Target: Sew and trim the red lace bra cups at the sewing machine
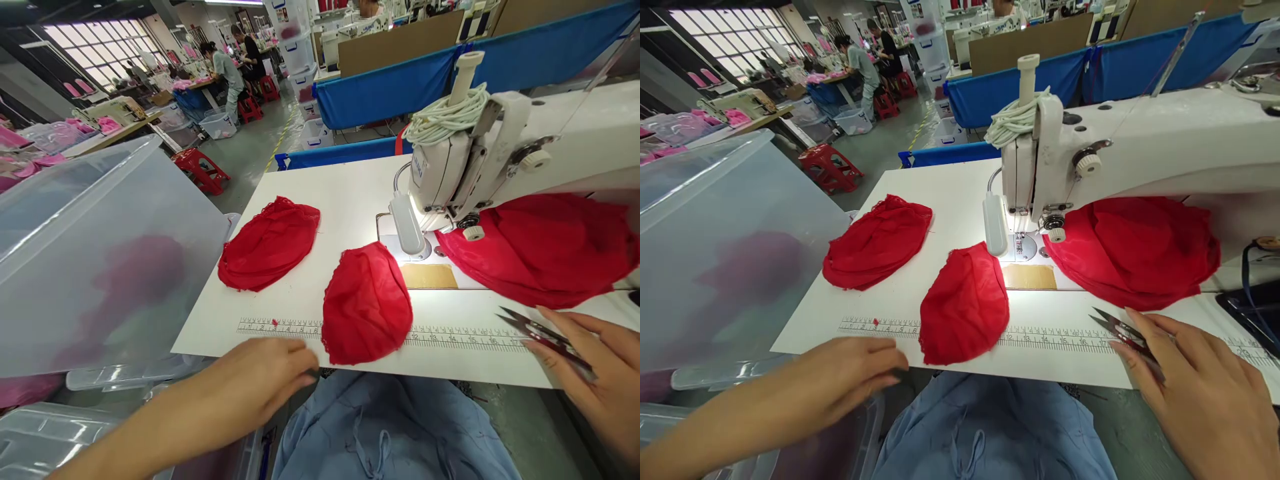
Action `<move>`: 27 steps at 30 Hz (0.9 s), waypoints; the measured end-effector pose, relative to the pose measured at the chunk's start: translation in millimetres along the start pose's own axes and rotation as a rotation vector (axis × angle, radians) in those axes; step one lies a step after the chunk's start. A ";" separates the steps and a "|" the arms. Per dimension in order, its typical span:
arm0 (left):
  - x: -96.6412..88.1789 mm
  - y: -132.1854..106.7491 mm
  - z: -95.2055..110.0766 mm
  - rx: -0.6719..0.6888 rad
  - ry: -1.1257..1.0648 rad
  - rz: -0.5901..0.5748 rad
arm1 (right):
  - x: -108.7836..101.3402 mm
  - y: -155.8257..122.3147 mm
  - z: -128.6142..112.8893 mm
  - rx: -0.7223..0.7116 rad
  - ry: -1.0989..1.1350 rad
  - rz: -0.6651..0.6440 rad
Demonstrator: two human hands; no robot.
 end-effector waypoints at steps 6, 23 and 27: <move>-61.5 85.3 30.4 0.237 0.327 0.152 | -8.4 26.7 -108.4 -0.278 0.282 -0.046; -81.6 150.4 17.8 0.023 0.250 0.610 | -4.2 35.0 -149.4 -0.411 0.142 0.093; -78.0 157.4 20.5 0.177 0.226 0.388 | 6.9 35.7 -167.1 -0.477 0.230 0.006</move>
Point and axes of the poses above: each hand's wrist, its own y-axis towards the middle knuckle, its own x-axis out of the palm, z = x × y, the point moved 3 cm from there along y, towards the middle knuckle, and after that the axes turned 13 degrees about -z, right-handed, at the moved point
